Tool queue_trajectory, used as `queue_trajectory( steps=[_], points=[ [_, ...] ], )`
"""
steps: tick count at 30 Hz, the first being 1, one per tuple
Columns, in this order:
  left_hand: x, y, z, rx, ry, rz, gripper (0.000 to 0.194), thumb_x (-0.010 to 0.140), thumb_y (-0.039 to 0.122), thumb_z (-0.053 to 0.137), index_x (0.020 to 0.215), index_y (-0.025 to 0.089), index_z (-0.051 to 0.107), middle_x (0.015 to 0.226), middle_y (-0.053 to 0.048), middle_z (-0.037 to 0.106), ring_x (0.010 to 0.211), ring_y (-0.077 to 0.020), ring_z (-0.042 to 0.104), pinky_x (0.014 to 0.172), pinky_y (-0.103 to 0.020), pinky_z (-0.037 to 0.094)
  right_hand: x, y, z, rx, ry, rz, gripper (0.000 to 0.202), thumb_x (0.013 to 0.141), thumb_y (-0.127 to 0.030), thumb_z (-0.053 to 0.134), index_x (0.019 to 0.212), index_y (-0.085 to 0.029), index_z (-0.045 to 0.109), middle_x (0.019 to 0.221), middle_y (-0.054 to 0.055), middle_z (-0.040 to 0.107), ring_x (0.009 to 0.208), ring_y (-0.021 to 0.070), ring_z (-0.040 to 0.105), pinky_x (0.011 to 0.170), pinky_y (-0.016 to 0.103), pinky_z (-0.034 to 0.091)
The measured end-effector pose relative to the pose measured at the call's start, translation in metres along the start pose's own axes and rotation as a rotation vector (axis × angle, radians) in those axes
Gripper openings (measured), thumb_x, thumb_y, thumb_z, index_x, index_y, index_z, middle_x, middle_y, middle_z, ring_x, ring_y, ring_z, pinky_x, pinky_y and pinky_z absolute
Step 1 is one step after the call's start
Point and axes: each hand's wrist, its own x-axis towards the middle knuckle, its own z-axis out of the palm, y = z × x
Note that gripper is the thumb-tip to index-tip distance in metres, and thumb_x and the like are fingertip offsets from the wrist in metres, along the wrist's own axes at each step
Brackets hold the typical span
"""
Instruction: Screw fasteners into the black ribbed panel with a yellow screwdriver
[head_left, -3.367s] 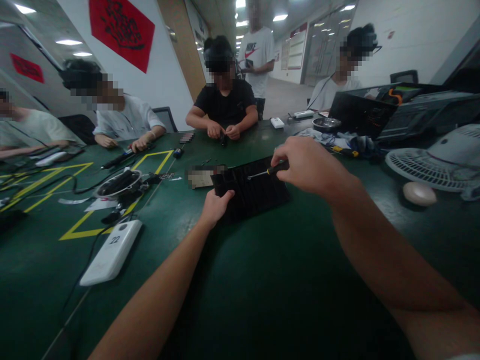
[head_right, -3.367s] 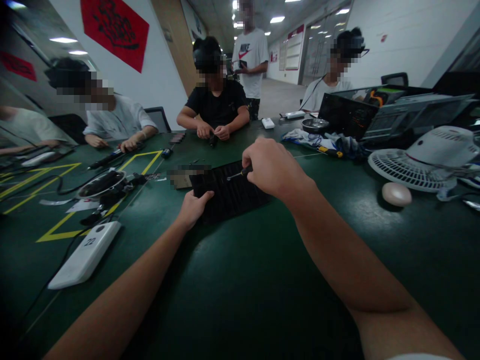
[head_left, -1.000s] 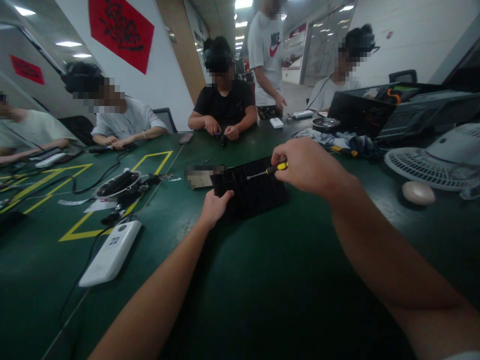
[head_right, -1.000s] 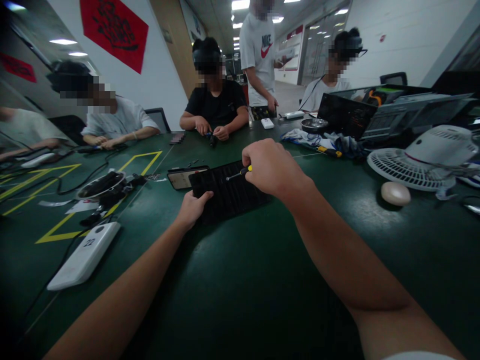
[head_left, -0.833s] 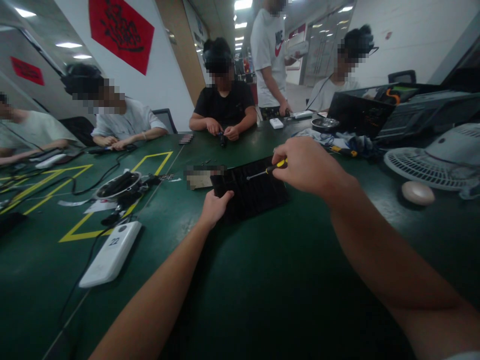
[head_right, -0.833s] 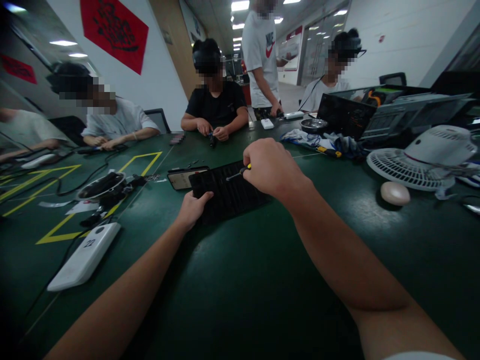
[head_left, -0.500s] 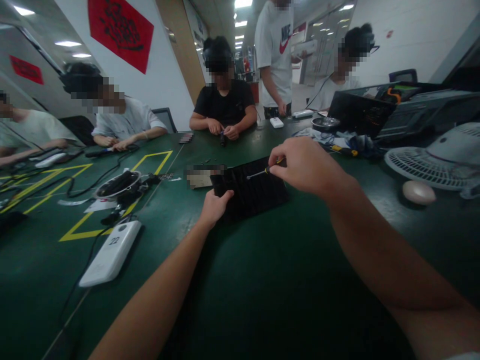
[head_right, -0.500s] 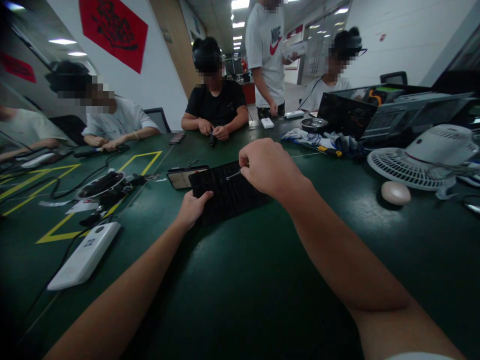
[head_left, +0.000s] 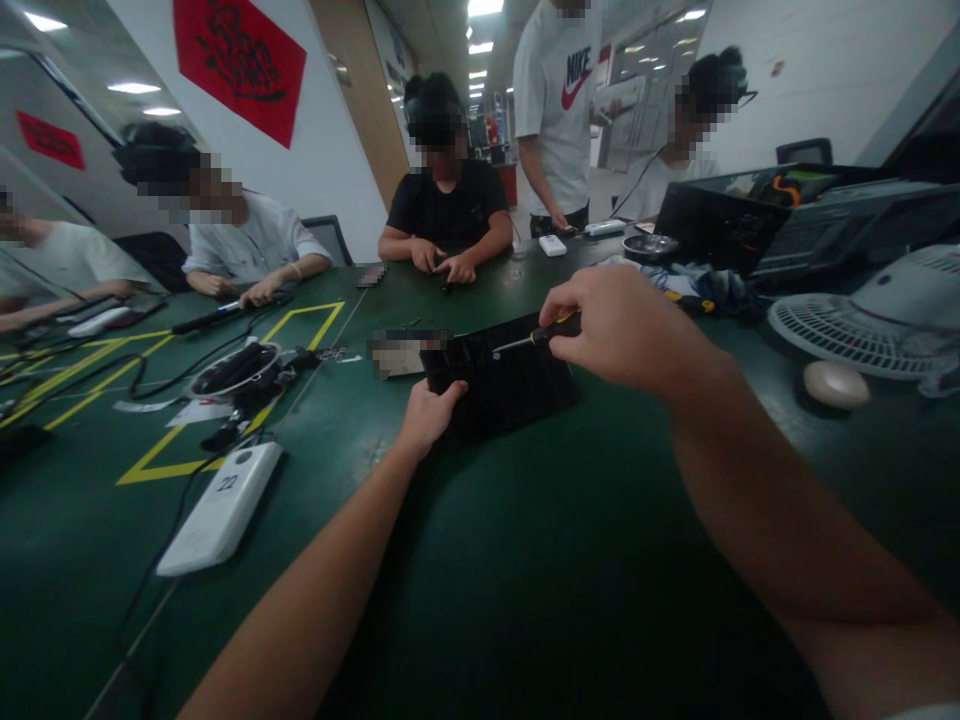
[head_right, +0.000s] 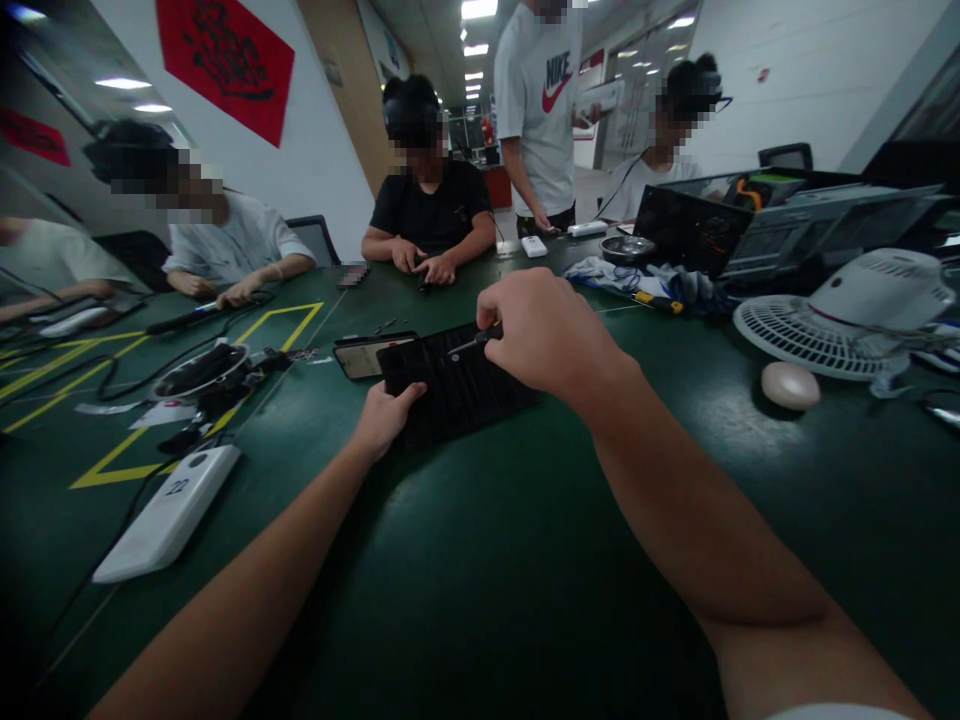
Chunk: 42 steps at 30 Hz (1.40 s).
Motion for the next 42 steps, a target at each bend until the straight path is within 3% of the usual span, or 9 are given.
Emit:
queue_trajectory(
  steps=[28, 42],
  points=[
    [0.001, -0.001, -0.001, 0.017, -0.028, 0.016, 0.036, 0.069, 0.046, 0.088, 0.09, 0.019, 0.076, 0.092, -0.008, 0.082, 0.091, -0.0316, 0.08, 0.084, -0.042, 0.064, 0.003, 0.004, 0.008, 0.052, -0.033, 0.079, 0.024, 0.084, -0.021, 0.074, 0.103, -0.021, 0.088, 0.1, 0.01, 0.083, 0.094, 0.0287, 0.075, 0.084, 0.039, 0.054],
    [0.001, -0.002, 0.0, 0.015, -0.01, 0.022, 0.042, 0.065, 0.05, 0.09, 0.087, 0.017, 0.076, 0.088, -0.008, 0.08, 0.086, -0.0296, 0.077, 0.08, -0.04, 0.061, 0.005, 0.004, 0.008, 0.046, -0.058, 0.114, 0.023, 0.087, -0.024, 0.072, 0.103, -0.02, 0.088, 0.099, 0.011, 0.083, 0.093, 0.0287, 0.075, 0.085, 0.041, 0.055]
  ],
)
